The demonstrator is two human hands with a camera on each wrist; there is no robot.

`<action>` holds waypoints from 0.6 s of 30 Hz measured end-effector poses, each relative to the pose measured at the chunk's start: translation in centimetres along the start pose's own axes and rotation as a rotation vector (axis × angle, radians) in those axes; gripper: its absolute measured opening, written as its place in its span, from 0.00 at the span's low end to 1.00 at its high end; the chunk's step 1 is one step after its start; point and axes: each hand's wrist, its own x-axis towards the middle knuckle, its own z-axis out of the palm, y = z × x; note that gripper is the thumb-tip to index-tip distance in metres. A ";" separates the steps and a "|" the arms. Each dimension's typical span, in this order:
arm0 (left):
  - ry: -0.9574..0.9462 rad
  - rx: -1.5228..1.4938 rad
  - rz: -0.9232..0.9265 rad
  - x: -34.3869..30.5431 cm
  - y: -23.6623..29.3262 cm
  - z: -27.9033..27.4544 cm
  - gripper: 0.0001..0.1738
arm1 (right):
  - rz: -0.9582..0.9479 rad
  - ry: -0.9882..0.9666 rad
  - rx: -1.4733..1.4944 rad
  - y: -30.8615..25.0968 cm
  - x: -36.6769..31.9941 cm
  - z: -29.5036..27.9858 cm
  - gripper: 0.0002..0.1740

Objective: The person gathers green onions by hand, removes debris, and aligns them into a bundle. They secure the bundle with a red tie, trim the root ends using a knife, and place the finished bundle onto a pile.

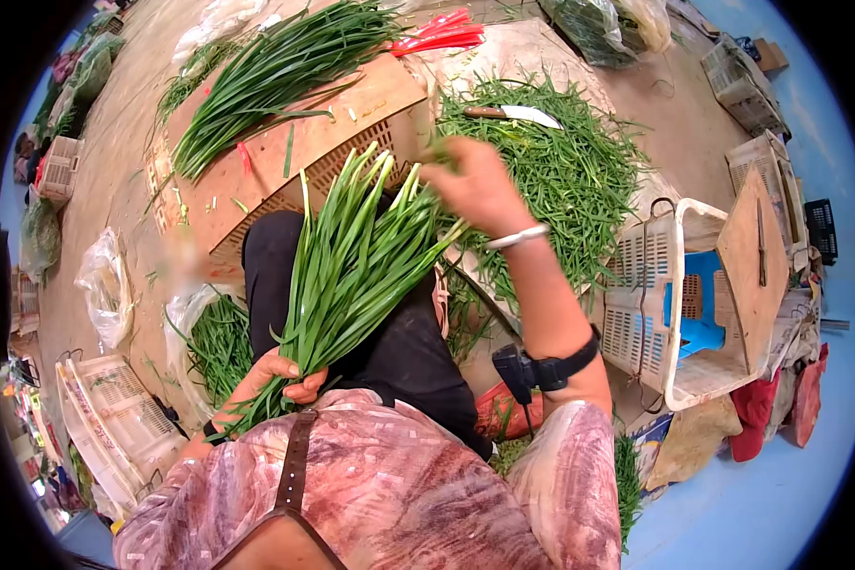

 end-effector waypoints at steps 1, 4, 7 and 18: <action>0.014 0.009 0.005 0.0 0.0 0.1 0.25 | -0.244 -0.070 -0.109 0.5 0.2 1.8 0.12; -0.003 -0.011 0.001 -0.1 -0.1 -0.2 0.26 | -0.319 -0.353 -0.831 -1.7 0.4 3.6 0.14; 0.089 -0.012 0.031 -0.4 0.2 1.9 0.27 | -0.534 -0.184 -0.732 0.2 1.0 4.3 0.13; 0.133 0.023 0.023 -0.2 0.1 1.3 0.30 | 0.259 0.562 0.653 4.9 5.5 -3.9 0.07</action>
